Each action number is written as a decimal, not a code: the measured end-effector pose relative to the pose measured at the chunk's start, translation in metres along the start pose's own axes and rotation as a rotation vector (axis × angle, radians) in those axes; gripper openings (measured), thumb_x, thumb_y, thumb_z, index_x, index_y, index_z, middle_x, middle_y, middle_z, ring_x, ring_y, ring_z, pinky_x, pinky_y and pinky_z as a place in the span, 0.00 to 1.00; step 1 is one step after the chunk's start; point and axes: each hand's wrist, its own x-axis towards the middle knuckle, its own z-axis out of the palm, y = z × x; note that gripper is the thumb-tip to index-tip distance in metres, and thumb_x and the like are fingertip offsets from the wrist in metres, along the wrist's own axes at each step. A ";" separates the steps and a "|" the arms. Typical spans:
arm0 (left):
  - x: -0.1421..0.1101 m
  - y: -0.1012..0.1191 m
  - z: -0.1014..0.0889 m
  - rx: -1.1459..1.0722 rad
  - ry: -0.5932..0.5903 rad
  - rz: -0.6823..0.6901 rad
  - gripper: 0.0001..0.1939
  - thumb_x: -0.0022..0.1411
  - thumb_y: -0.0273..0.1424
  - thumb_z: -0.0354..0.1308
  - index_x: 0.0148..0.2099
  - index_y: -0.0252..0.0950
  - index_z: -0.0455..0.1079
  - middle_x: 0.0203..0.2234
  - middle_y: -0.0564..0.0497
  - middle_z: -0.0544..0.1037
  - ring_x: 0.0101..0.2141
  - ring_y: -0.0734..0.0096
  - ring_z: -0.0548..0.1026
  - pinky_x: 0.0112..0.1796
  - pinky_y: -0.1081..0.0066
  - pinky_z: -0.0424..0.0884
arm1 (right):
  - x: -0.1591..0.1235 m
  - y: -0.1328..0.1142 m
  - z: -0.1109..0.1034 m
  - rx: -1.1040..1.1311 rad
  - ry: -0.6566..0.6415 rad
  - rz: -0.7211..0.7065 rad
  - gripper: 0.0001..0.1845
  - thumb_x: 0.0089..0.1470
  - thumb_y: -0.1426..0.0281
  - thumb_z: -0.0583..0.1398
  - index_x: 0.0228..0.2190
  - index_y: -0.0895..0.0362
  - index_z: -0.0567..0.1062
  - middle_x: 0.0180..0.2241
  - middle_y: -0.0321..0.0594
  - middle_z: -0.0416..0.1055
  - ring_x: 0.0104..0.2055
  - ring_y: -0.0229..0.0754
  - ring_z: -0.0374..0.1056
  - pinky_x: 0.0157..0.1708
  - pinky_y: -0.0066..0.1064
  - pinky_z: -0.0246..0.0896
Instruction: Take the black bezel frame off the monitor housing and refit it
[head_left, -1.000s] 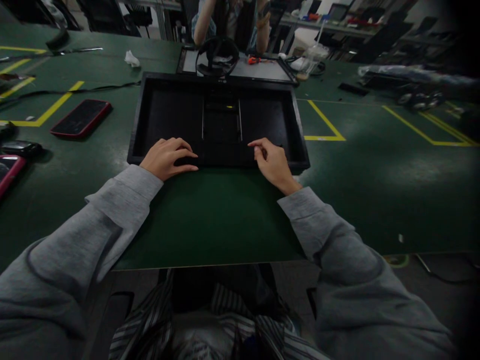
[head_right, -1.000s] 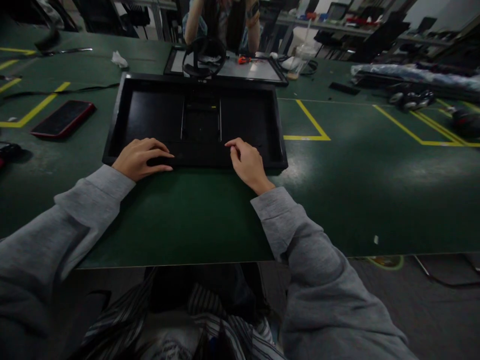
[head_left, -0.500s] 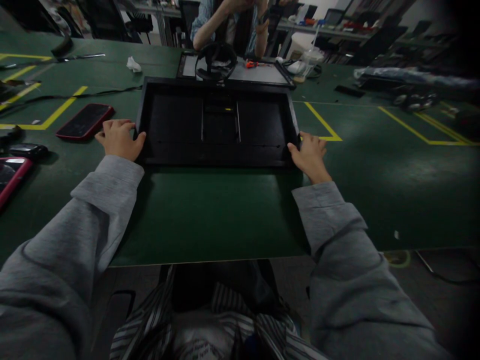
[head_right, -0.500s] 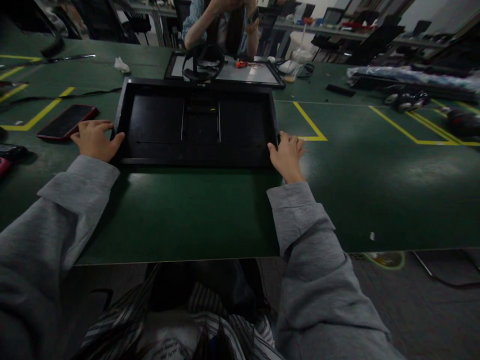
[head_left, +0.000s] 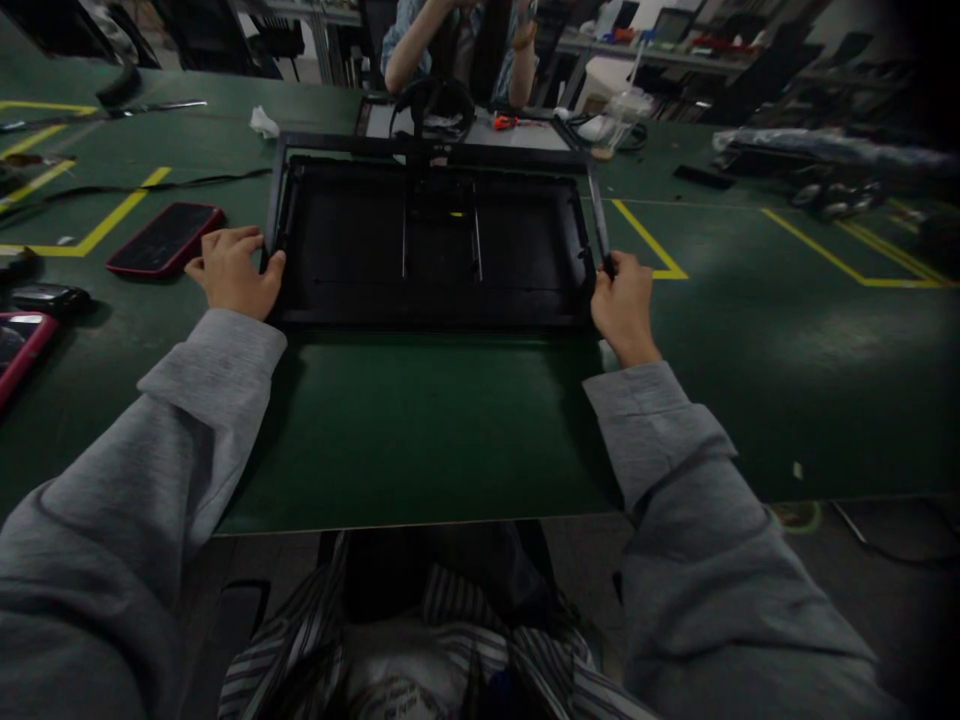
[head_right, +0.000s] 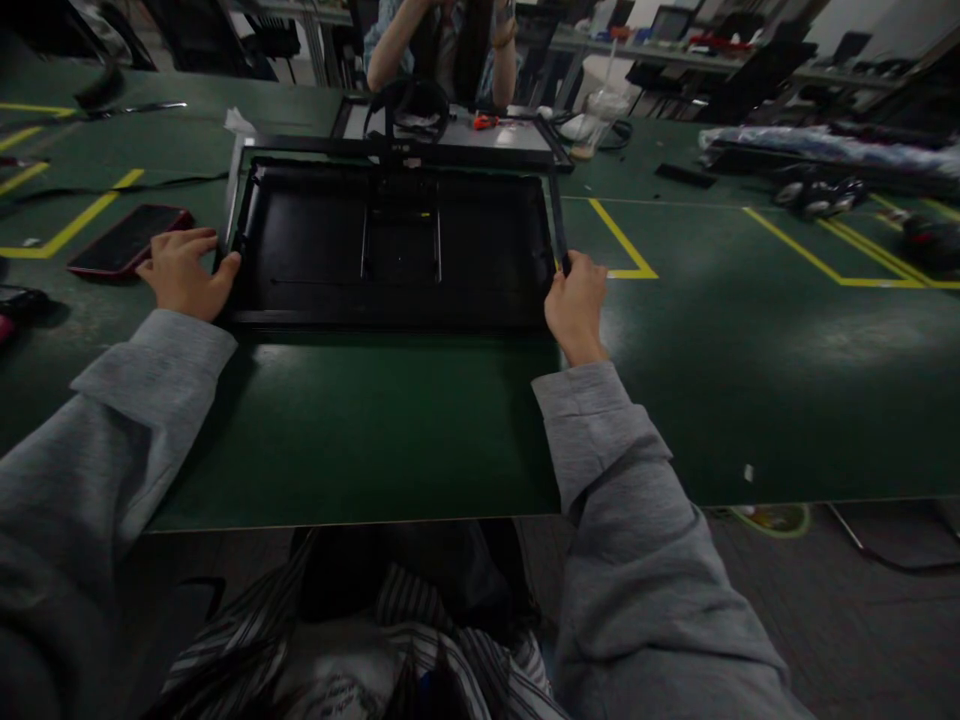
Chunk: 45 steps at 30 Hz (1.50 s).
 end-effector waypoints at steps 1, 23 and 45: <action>0.000 -0.001 0.002 0.000 -0.017 -0.010 0.23 0.68 0.42 0.56 0.59 0.34 0.73 0.65 0.42 0.71 0.66 0.46 0.58 0.61 0.37 0.50 | -0.001 -0.002 0.000 0.010 0.000 0.032 0.26 0.66 0.66 0.49 0.61 0.57 0.70 0.55 0.56 0.73 0.60 0.62 0.66 0.60 0.62 0.60; -0.003 -0.001 0.003 0.031 -0.047 0.008 0.27 0.70 0.44 0.52 0.62 0.30 0.70 0.64 0.38 0.71 0.65 0.46 0.58 0.60 0.37 0.50 | -0.010 -0.018 -0.005 0.034 -0.081 0.184 0.27 0.68 0.62 0.49 0.63 0.60 0.66 0.57 0.60 0.73 0.60 0.61 0.69 0.60 0.59 0.61; -0.012 0.014 -0.008 -0.068 0.018 0.084 0.40 0.63 0.64 0.42 0.59 0.41 0.74 0.63 0.47 0.74 0.73 0.44 0.45 0.59 0.36 0.40 | -0.016 -0.044 -0.027 -0.076 0.058 0.140 0.30 0.70 0.56 0.46 0.65 0.55 0.63 0.62 0.58 0.66 0.68 0.65 0.55 0.60 0.68 0.54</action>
